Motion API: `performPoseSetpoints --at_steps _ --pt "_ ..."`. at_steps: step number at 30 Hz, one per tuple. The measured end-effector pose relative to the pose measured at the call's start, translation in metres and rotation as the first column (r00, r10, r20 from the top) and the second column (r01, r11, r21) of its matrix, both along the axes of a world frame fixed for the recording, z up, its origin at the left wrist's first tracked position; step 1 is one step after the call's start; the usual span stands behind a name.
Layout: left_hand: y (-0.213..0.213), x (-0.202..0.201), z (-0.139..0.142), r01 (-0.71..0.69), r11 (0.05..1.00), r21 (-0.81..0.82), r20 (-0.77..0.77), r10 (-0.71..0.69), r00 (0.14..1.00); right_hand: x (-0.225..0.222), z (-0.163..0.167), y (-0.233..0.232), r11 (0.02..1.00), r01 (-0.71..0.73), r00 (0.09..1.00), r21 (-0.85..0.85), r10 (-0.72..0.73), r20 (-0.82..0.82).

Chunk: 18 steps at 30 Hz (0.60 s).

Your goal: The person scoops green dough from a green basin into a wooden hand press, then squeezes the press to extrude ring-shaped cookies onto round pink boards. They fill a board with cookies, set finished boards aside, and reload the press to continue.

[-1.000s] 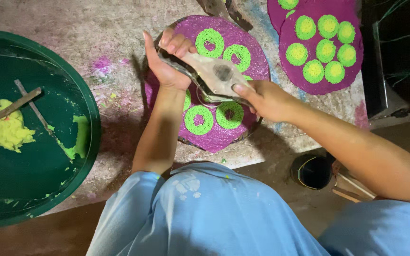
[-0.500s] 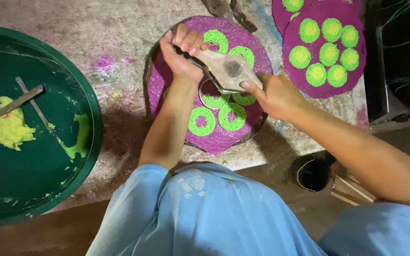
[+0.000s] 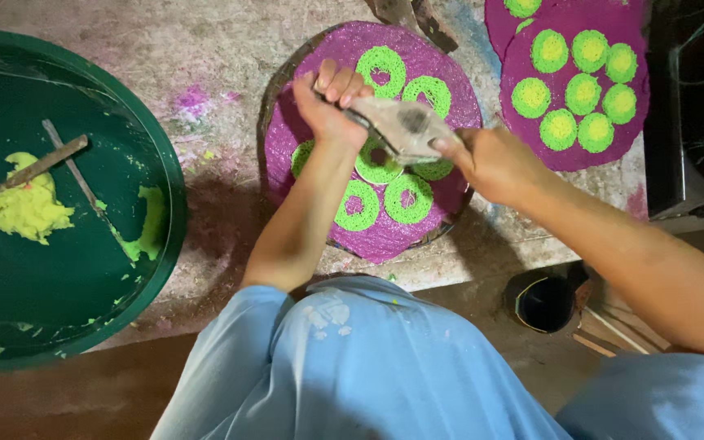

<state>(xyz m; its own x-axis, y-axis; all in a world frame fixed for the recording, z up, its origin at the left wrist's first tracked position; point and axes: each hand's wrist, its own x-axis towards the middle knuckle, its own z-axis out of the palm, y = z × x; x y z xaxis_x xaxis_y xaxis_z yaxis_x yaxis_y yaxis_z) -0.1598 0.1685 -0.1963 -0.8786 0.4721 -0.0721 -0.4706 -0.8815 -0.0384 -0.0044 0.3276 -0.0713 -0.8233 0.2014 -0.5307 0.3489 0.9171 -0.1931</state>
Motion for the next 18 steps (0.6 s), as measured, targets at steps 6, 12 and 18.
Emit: performPoseSetpoints --at_steps 6,12,18 --pt "-0.009 -0.018 0.004 0.172 0.977 -0.122 -0.123 -0.187 0.975 0.001 -0.019 0.019 1.0 -0.018 0.914 -0.025 0.006 -0.406" --pt "-0.05 0.03 -0.029 -0.616 0.091 -0.782 -0.42 -0.808 0.414 0.032 -0.031 0.015 0.855 -0.096 0.72 -0.509 -0.293 -0.629" --pt "-0.048 0.066 -0.01 -0.793 -0.098 -0.601 -0.095 -0.977 0.193 0.067 -0.042 0.003 0.571 -0.163 0.562 -0.805 -0.617 -0.551"
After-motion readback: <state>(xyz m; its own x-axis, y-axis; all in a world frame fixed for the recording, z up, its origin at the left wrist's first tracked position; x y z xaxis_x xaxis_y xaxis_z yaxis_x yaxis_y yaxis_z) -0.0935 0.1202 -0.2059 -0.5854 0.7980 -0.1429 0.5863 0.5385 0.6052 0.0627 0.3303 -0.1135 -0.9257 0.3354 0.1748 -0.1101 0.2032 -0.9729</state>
